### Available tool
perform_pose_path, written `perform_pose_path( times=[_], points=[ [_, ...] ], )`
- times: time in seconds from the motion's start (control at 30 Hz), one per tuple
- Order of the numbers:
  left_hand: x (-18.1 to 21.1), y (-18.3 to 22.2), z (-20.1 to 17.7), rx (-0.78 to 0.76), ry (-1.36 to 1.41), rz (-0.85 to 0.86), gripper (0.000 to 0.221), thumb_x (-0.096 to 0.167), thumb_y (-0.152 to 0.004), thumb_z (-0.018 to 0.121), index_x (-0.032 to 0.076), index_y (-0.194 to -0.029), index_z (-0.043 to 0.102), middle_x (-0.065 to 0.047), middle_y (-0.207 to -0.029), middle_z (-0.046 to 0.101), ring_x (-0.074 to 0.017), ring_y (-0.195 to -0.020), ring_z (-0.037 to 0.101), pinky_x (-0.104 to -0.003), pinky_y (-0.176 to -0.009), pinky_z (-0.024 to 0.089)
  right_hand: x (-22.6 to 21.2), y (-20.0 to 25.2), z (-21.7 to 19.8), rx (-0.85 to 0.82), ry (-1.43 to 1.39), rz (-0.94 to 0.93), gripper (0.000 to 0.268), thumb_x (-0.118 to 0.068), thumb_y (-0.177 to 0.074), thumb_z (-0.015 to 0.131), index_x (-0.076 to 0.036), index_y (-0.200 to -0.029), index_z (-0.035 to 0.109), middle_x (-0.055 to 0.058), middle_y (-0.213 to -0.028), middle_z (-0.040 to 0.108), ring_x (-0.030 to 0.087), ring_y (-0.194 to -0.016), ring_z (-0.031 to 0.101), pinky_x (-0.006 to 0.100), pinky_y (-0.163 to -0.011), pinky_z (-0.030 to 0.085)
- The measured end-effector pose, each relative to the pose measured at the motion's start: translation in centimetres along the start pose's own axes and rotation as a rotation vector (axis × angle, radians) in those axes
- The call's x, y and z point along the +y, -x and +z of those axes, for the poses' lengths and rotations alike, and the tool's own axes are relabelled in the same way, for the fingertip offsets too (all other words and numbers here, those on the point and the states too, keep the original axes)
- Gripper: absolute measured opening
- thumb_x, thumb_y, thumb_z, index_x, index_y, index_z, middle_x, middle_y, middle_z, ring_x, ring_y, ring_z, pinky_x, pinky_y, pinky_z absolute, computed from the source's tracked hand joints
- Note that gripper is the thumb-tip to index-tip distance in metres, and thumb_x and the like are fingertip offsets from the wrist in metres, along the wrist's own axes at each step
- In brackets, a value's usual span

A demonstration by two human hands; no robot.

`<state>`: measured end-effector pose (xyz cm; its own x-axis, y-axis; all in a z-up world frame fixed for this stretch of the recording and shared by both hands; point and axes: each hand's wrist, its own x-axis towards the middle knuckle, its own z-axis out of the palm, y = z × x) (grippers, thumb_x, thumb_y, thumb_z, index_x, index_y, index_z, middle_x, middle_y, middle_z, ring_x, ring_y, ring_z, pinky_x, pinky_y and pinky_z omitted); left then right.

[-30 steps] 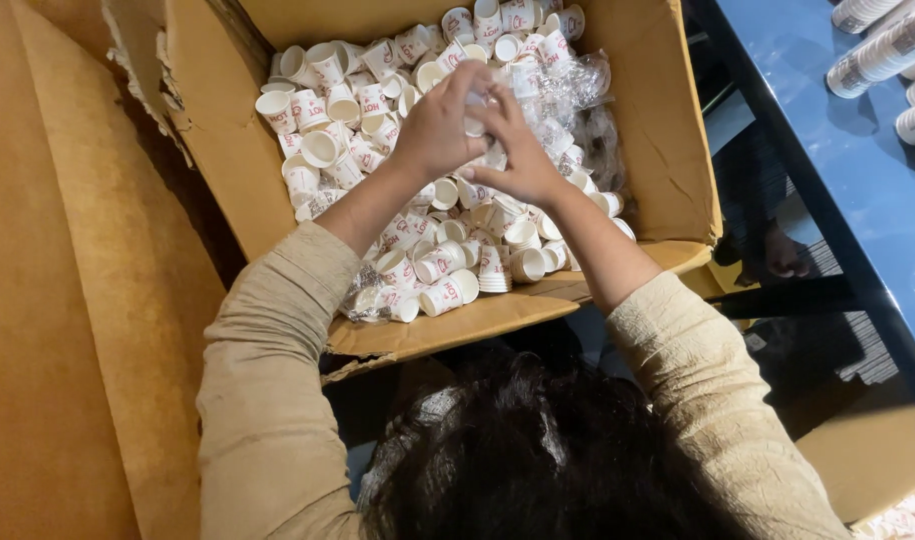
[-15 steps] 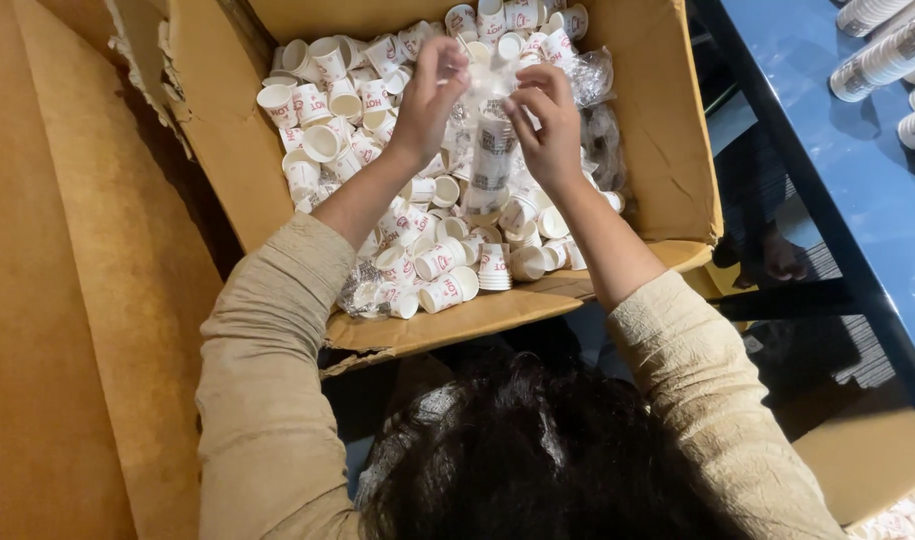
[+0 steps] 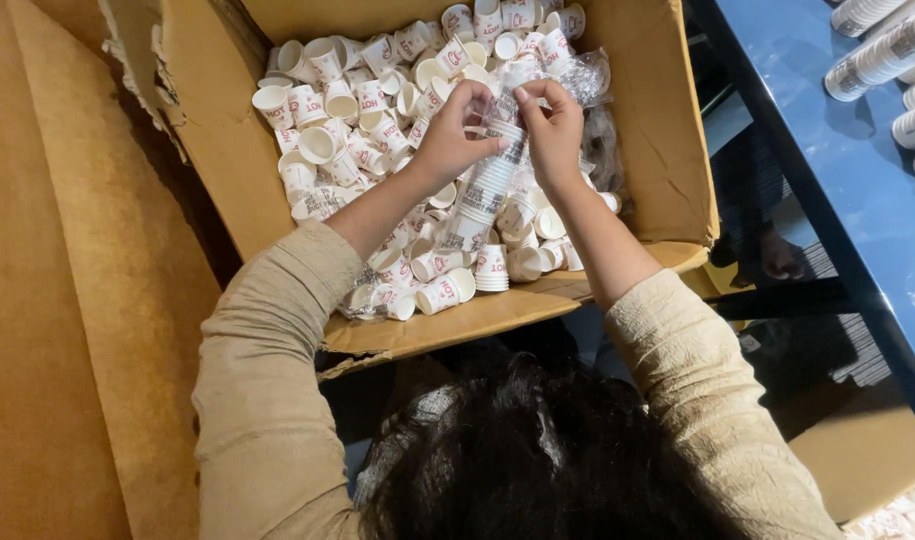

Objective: Sorting and stacking small paper cups from a large cardboard box onto a table.

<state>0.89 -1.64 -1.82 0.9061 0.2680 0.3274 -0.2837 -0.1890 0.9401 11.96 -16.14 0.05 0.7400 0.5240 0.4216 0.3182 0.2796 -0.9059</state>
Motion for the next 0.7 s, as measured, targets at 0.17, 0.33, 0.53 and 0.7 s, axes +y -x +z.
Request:
perform_pose_path(
  times=[0.17, 0.33, 0.53, 0.7],
  points=[
    [4.3, 0.8, 0.6, 0.008, -0.345, 0.049, 0.064, 0.01, -0.076, 0.088, 0.009, -0.124, 0.046, -0.007, -0.106, 0.064, -0.0186, -0.097, 0.066, -0.034, -0.085, 0.055, -2.8, 0.9, 0.7, -0.021, 0.289, -0.164, 0.021, 0.003, -0.083, 0.071, -0.003, -0.099, 0.06, 0.005, -0.102, 0.062, 0.016, -0.082, 0.062, 0.029, -0.071, 0.052],
    [5.2, 1.4, -0.3, -0.031, -0.699, 0.239, 0.06, 0.009, -0.078, 0.084, 0.009, -0.126, 0.048, -0.011, -0.104, 0.062, -0.0278, -0.098, 0.065, -0.04, -0.084, 0.054, 1.5, -0.4, -1.2, -0.314, 0.548, -0.214, 0.016, -0.002, -0.086, 0.072, -0.003, -0.102, 0.07, 0.009, -0.11, 0.07, 0.031, -0.111, 0.063, 0.041, -0.101, 0.05],
    [2.6, 0.8, -1.0, -0.097, -0.771, 0.23, 0.032, 0.014, -0.078, 0.085, 0.006, -0.1, 0.063, -0.01, -0.099, 0.067, -0.0329, -0.099, 0.065, -0.045, -0.088, 0.053, -0.8, 0.0, -0.7, -0.616, 0.69, -0.08, 0.043, -0.015, -0.081, 0.067, -0.005, -0.121, 0.053, 0.014, -0.111, 0.068, 0.031, -0.12, 0.058, 0.058, -0.115, 0.014],
    [4.4, 0.3, -1.0, -0.16, -1.159, 0.385, 0.023, 0.028, -0.074, 0.08, 0.008, -0.082, 0.073, -0.011, -0.091, 0.071, -0.0361, -0.105, 0.063, -0.05, -0.089, 0.05, 0.1, 0.5, -0.4, -0.567, 0.374, 0.184, 0.047, 0.001, -0.08, 0.062, -0.009, -0.123, 0.046, 0.008, -0.11, 0.065, 0.023, -0.114, 0.064, 0.045, -0.106, 0.051]
  ],
)
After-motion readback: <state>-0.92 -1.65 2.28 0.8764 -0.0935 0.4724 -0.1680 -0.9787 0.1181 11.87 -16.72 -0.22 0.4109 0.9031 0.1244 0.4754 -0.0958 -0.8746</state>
